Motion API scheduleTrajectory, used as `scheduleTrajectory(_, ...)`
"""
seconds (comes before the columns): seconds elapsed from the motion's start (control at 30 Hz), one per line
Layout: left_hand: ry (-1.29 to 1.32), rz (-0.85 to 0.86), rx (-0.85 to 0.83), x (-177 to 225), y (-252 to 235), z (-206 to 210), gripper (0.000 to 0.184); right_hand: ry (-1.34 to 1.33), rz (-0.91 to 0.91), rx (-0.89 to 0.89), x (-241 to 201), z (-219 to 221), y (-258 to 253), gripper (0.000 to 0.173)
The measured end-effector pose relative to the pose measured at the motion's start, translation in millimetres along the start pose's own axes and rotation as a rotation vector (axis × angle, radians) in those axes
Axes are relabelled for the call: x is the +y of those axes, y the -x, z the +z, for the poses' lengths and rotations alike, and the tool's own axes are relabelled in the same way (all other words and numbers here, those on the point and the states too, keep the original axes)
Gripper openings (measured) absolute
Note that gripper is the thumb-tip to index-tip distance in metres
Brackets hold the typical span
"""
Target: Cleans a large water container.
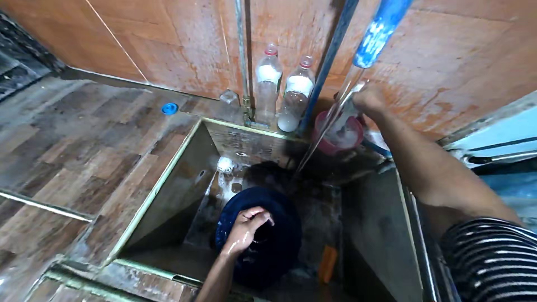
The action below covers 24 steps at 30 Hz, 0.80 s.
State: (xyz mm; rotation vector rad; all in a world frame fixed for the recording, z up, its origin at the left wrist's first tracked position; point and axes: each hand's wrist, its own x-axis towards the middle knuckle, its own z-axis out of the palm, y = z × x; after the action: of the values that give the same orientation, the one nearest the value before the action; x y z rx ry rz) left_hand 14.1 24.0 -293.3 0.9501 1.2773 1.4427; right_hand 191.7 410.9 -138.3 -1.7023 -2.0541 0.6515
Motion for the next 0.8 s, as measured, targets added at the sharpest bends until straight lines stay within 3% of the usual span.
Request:
scheduleTrajectory(0.1, -0.01, 0.004, 0.025, 0.3, 2.5, 2.5, 0.031, -0.114, -0.005, 0.029, 10.5, 1.4, 4.3, 0.034)
scheduleTrajectory(0.2, -0.016, 0.017, 0.038, -0.9, 2.4, 1.8, 0.031, -0.128, -0.043, -0.103, 25.8, 11.8, 3.1, 0.033)
scheduleTrajectory(0.37, 0.002, 0.006, 0.034, -1.0, 2.9, 1.6, 0.031, 0.234, -0.286, -0.298, 75.5, 61.8, -16.3, 0.039)
scheduleTrajectory(0.5, 0.01, 0.021, 0.013, -2.4, 2.0, 0.3, 0.031, 0.399, -0.229, -0.382, 78.3, 88.6, -6.8, 0.047)
scheduleTrajectory(0.63, 0.008, 0.017, 0.01, -2.4, 1.7, 0.6, 0.031, 0.324, -0.188, -0.214, 82.0, 94.7, -1.2, 0.043)
scheduleTrajectory(0.73, -0.018, 0.004, 0.033, 1.1, 1.6, 2.4, 0.04, 0.033, -0.151, -0.134, 46.0, 56.0, 33.0, 0.037)
scheduleTrajectory(0.8, -0.046, -0.009, 0.049, 2.8, 1.8, 3.5, 0.055, -0.174, -0.096, -0.211, 19.2, 29.1, 82.0, 0.034)
